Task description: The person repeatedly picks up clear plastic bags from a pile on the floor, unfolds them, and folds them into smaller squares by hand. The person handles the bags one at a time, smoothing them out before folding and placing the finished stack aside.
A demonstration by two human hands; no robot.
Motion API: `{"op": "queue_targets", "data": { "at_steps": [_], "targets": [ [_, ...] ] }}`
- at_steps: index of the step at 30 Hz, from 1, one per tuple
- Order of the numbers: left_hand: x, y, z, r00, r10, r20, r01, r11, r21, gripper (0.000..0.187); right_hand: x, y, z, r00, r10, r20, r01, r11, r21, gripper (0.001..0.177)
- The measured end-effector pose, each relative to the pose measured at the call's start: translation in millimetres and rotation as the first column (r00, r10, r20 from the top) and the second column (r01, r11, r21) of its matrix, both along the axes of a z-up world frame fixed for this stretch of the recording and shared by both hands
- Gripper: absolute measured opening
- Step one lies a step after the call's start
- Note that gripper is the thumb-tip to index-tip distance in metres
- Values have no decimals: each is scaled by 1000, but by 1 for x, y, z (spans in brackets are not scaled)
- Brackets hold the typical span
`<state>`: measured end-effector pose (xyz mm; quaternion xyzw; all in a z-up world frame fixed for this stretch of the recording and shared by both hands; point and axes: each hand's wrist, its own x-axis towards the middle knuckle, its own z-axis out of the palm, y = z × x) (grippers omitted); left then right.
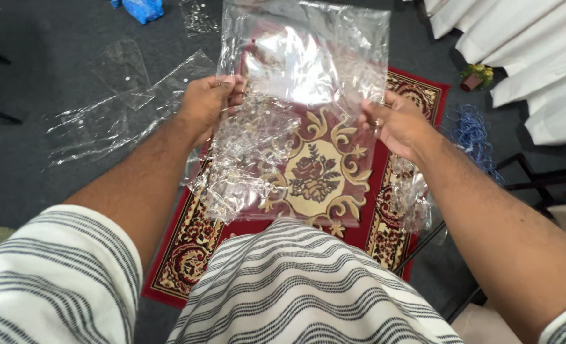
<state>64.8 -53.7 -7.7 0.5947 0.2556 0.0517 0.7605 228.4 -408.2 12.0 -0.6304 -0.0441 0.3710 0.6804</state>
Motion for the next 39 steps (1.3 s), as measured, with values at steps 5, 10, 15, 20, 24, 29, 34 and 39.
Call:
{"op": "queue_targets", "data": {
  "at_steps": [5, 10, 15, 20, 24, 29, 34, 39],
  "targets": [
    [-24, 12, -1, 986, 117, -117, -104, 988, 113, 38, -7, 15, 7, 996, 52, 76, -38, 984, -175, 63],
    [-49, 12, 14, 970, 214, -116, -163, 923, 348, 60, -5, 28, 10, 982, 18, 185, 11, 988, -152, 71],
    [-59, 23, 30, 991, -3, -137, 55, 923, 380, 55, 2, 42, 9, 951, 150, 271, -130, 987, -91, 59],
    [-73, 30, 51, 951, -43, -306, 260, 644, 720, 41, 2, 53, 8, 853, 317, 416, -211, 936, -282, 55],
    [-84, 39, 64, 945, 6, -327, 255, 616, 746, 33, -3, 56, 10, 809, 401, 430, -121, 829, -546, 38],
    [-75, 49, 58, 995, -17, -99, 74, 791, 608, 26, -19, 72, 26, 678, 623, 389, -192, 662, -725, 55],
    [-57, 36, 75, 978, -209, 16, 149, 746, 650, 25, -55, 113, 57, 398, 750, 528, -287, 649, -705, 95],
    [-43, 12, 119, 953, -174, -248, 298, 683, 667, 38, -76, 141, 69, 526, 761, 380, -466, 631, -620, 55]
  ]
}}
